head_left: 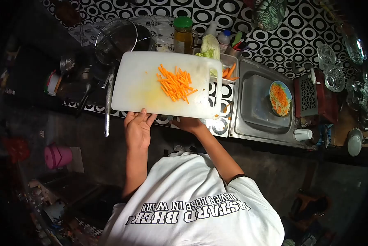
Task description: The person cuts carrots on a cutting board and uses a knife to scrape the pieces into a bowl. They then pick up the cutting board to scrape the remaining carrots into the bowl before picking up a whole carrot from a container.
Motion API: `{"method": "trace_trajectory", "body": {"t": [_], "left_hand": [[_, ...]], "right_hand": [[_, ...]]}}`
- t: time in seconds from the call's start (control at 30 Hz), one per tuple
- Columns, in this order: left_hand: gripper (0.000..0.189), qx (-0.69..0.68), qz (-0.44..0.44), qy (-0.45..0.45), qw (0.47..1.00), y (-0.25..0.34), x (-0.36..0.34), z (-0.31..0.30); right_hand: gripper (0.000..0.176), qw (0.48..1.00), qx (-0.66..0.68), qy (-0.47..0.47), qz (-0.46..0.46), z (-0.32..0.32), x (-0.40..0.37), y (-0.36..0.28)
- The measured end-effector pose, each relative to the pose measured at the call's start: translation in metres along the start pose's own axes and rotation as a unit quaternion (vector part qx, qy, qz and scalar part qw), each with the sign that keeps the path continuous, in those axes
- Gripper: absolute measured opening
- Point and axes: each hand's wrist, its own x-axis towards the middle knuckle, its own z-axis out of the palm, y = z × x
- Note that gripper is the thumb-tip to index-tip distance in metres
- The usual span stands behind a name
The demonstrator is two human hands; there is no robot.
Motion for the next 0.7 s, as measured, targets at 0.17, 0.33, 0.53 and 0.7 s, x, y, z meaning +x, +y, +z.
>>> {"method": "trace_trajectory", "body": {"t": [0.17,0.33,0.53,0.7], "left_hand": [[0.036,-0.013,-0.007,0.007,1.000,0.007,0.000,-0.014],[0.035,-0.005,-0.011,-0.002,1.000,0.007,0.003,-0.021],[0.032,-0.019,-0.015,-0.026,0.999,-0.006,0.014,-0.020],[0.032,-0.032,-0.036,-0.054,0.997,-0.014,0.018,-0.001]], "right_hand": [[0.055,0.994,0.013,0.061,-0.090,0.043,0.004,0.019],[0.041,0.999,-0.028,0.045,-0.009,0.036,-0.004,0.019],[0.016,0.976,0.139,0.135,0.101,0.036,-0.051,0.057],[0.020,0.818,0.487,0.191,0.240,-0.027,-0.109,0.060]]}}
